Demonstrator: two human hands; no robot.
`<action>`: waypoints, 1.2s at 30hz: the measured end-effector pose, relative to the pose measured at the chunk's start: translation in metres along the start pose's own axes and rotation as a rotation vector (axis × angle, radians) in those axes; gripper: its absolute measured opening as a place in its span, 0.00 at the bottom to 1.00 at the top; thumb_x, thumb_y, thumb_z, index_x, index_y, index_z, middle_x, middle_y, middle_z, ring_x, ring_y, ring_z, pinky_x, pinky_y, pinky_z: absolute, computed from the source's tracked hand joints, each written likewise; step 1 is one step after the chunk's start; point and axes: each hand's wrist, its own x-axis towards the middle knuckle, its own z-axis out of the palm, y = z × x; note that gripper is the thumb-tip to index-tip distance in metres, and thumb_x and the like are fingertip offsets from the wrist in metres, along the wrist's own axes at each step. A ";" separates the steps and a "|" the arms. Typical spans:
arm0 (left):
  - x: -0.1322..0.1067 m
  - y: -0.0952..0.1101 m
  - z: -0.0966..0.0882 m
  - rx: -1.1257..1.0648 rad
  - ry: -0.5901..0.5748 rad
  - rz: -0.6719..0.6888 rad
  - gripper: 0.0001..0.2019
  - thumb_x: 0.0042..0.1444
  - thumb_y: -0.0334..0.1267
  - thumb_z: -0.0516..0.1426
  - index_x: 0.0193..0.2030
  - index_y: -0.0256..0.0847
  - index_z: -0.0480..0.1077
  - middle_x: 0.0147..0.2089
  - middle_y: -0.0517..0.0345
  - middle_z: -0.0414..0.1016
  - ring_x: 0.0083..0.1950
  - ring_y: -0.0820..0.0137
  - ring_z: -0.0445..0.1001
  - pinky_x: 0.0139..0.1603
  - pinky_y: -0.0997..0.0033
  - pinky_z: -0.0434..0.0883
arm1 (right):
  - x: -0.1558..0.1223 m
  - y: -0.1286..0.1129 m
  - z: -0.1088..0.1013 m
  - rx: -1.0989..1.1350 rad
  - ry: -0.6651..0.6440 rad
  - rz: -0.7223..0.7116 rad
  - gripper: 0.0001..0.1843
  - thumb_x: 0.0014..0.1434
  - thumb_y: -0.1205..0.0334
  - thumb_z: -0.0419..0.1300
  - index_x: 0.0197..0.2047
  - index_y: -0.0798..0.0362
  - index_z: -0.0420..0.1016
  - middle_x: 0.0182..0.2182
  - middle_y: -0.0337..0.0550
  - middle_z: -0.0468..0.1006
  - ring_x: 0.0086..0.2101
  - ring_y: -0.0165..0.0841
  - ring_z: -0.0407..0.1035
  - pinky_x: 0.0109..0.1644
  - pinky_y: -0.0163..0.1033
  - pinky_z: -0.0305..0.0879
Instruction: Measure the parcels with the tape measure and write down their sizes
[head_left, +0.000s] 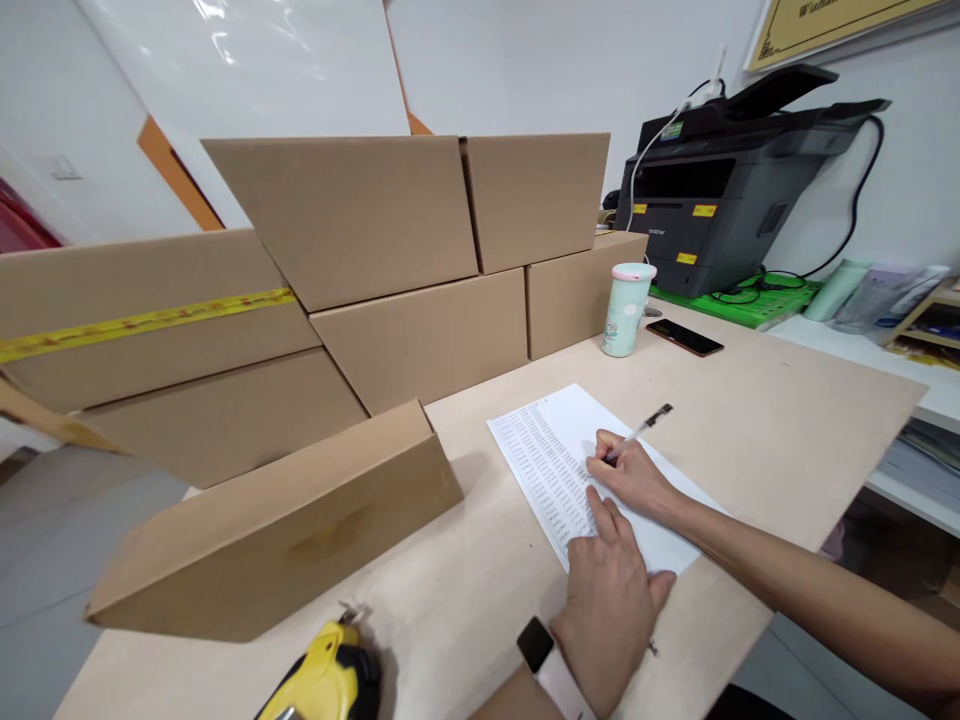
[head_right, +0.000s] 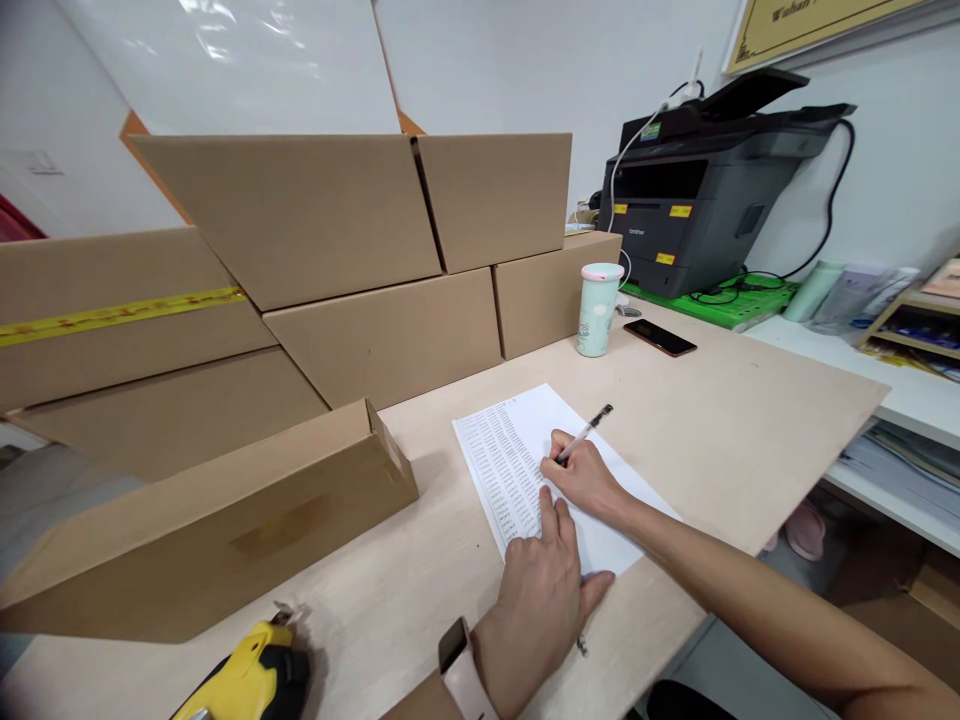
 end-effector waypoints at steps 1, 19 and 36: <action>0.000 0.000 0.000 0.001 0.003 0.003 0.37 0.55 0.57 0.52 0.60 0.25 0.61 0.63 0.30 0.60 0.38 0.63 0.76 0.32 0.66 0.73 | 0.000 0.000 0.000 -0.002 0.000 -0.002 0.12 0.47 0.67 0.54 0.20 0.49 0.53 0.17 0.30 0.53 0.21 0.27 0.50 0.24 0.34 0.47; 0.000 -0.001 -0.001 -0.003 0.000 0.004 0.37 0.55 0.58 0.53 0.60 0.25 0.62 0.63 0.30 0.61 0.37 0.64 0.76 0.31 0.66 0.73 | 0.000 0.000 0.000 0.008 -0.003 -0.005 0.11 0.46 0.68 0.54 0.20 0.49 0.53 0.17 0.30 0.55 0.21 0.27 0.51 0.23 0.34 0.46; -0.001 -0.003 -0.014 -0.133 0.025 -0.045 0.28 0.57 0.49 0.53 0.58 0.31 0.62 0.61 0.38 0.65 0.36 0.64 0.73 0.38 0.60 0.72 | 0.008 -0.002 -0.011 -0.017 0.135 -0.062 0.08 0.57 0.56 0.55 0.28 0.49 0.64 0.23 0.34 0.66 0.25 0.30 0.60 0.28 0.35 0.56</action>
